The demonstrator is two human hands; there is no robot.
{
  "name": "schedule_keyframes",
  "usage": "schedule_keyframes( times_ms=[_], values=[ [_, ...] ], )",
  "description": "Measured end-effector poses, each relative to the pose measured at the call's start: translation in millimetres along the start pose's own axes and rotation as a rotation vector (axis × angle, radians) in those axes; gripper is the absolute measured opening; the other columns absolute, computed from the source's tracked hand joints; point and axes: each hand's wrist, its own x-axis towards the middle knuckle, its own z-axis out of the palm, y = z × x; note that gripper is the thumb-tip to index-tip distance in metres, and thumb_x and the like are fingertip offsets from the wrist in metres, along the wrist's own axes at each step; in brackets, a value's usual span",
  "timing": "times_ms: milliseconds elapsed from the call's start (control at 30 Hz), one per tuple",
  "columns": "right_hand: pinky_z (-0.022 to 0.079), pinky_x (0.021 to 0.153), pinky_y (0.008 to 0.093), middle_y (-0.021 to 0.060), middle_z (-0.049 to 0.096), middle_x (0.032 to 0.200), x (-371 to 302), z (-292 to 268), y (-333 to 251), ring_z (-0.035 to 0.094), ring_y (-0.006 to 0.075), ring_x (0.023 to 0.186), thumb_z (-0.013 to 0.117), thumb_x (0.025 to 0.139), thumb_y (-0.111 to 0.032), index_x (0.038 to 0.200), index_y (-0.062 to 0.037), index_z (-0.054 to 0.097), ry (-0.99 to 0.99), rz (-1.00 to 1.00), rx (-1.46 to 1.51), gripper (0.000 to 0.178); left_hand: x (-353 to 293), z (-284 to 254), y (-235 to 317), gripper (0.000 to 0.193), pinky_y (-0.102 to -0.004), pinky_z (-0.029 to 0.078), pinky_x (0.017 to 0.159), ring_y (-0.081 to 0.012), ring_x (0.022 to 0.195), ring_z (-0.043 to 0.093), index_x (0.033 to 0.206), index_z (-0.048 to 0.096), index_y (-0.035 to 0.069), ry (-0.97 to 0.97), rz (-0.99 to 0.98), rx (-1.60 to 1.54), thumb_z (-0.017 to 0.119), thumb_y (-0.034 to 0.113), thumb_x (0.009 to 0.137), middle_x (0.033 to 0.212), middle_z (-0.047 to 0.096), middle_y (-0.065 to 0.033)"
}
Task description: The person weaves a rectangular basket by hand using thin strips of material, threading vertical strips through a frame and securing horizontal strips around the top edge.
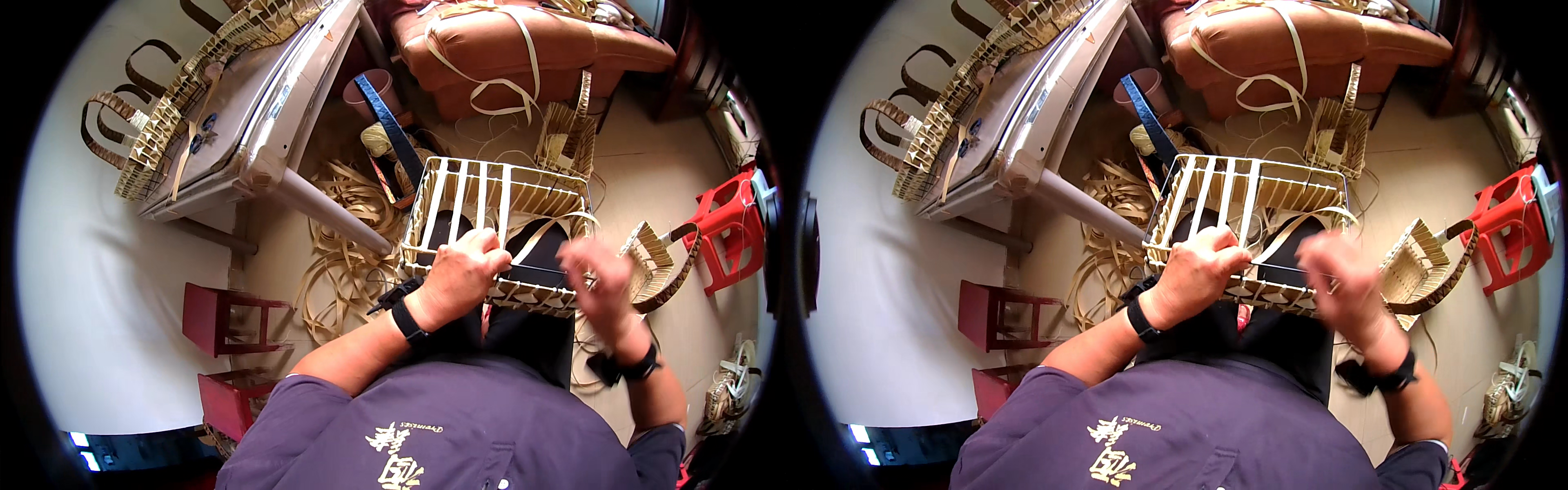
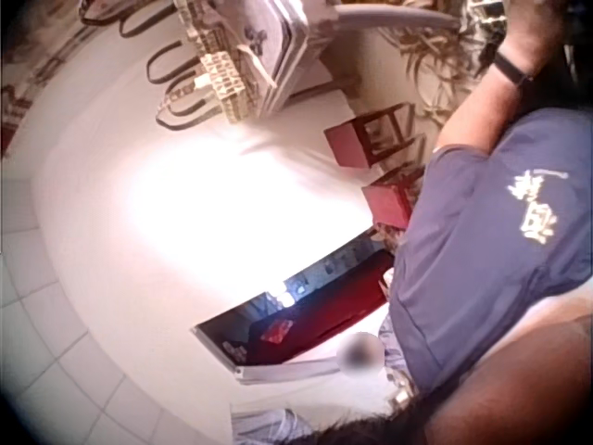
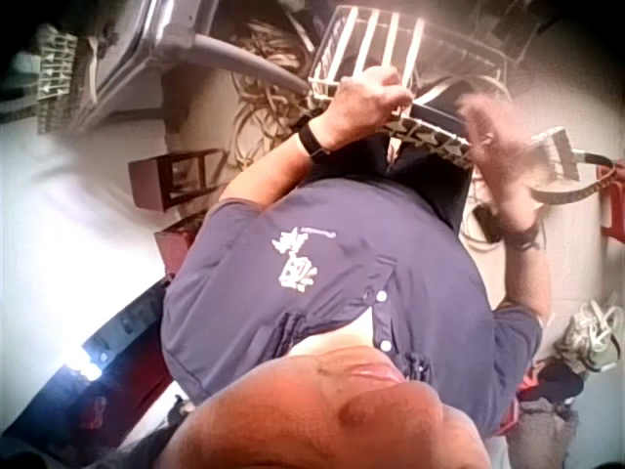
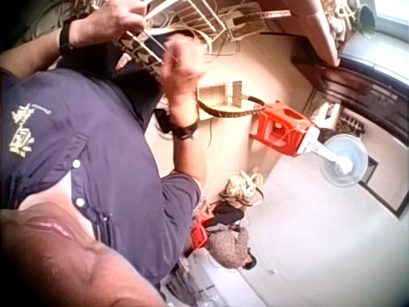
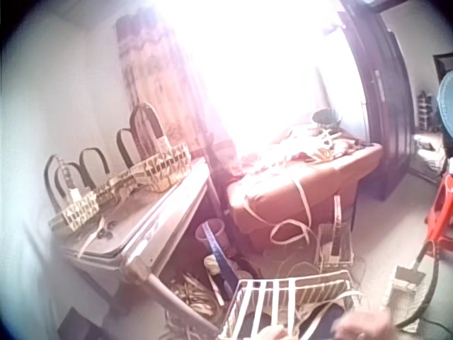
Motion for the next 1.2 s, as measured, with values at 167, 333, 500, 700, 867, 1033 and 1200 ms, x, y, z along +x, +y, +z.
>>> schedule_keyframes(
  times_ms=[167, 333, 500, 700, 867, 1033, 1200],
  values=[
    [0.064, 0.082, 0.0305, 0.0128, 0.075, 0.117, -52, 51, -32, 0.076, 0.0170, 0.092, 0.068, 0.110, -0.005, 0.174, -0.0005, 0.032, -0.259, 0.849, 1.077, 0.074, 6, 0, -14, 0.006, -0.0434, 0.059, 0.079, -0.0325, 0.092, 0.073, 0.100, 0.081, 0.009, -0.091, -0.132, -0.224, 0.082, 0.014, 0.097, 0.096, 0.070, -0.0088],
    [0.063, 0.084, 0.0304, 0.0121, 0.074, 0.115, -44, 84, -30, 0.076, 0.0174, 0.097, 0.069, 0.111, -0.005, 0.169, -0.0021, 0.042, -0.029, 0.954, 1.475, 0.064, 11, 8, -15, 0.007, -0.0443, 0.058, 0.080, -0.0325, 0.092, 0.072, 0.099, 0.081, 0.008, -0.110, -0.136, -0.311, 0.082, 0.014, 0.096, 0.097, 0.070, -0.0091],
    [0.051, 0.055, 0.0245, 0.0012, 0.073, 0.084, -40, 91, -18, 0.063, 0.0098, 0.060, 0.069, 0.114, -0.015, 0.122, -0.0018, 0.076, -0.112, 1.078, 1.198, 0.017, 12, 12, -18, 0.006, -0.0437, 0.058, 0.081, -0.0325, 0.093, 0.072, 0.098, 0.081, 0.008, -0.080, -0.089, -0.322, 0.083, 0.013, 0.095, 0.096, 0.070, -0.0090],
    [0.027, 0.049, 0.0242, -0.0071, 0.050, 0.066, -31, 57, -20, 0.037, 0.0055, 0.051, 0.065, 0.117, -0.027, 0.093, -0.0083, 0.070, -0.366, 1.214, 1.408, 0.031, -1, -2, -21, 0.024, -0.0428, 0.061, 0.091, -0.0321, 0.099, 0.073, 0.113, 0.081, 0.007, -0.109, -0.162, -0.407, 0.086, 0.007, 0.089, 0.112, 0.070, -0.0112],
    [0.030, 0.055, 0.0253, -0.0050, 0.053, 0.072, -39, 37, -20, 0.038, 0.0064, 0.058, 0.068, 0.114, -0.024, 0.094, -0.0072, 0.071, -0.391, 1.176, 1.508, 0.026, -9, -3, -14, 0.025, -0.0417, 0.055, 0.098, -0.0305, 0.116, 0.067, 0.110, 0.083, 0.013, 0.087, 0.096, -0.007, 0.089, 0.013, 0.085, 0.122, 0.073, -0.0054],
    [0.035, 0.062, 0.0223, -0.0039, 0.062, 0.078, -22, 13, -35, 0.046, 0.0060, 0.065, 0.069, 0.114, -0.024, 0.092, -0.0059, 0.073, -0.256, 0.998, 1.316, 0.029, -7, 2, -16, 0.010, -0.0430, 0.050, 0.098, -0.0270, 0.113, 0.068, 0.099, 0.079, 0.014, 0.033, 0.049, -0.088, 0.084, 0.020, 0.092, 0.113, 0.072, -0.0019],
    [0.041, 0.075, 0.0227, -0.0002, 0.070, 0.091, -5, -14, -17, 0.057, 0.0076, 0.083, 0.067, 0.113, -0.021, 0.094, -0.0056, 0.071, -0.105, 0.959, 1.201, 0.024, -4, 10, -22, 0.011, -0.0429, 0.054, 0.088, -0.0296, 0.097, 0.072, 0.100, 0.078, 0.012, 0.074, 0.070, -0.183, 0.084, 0.016, 0.092, 0.104, 0.072, -0.0037]
  ],
)
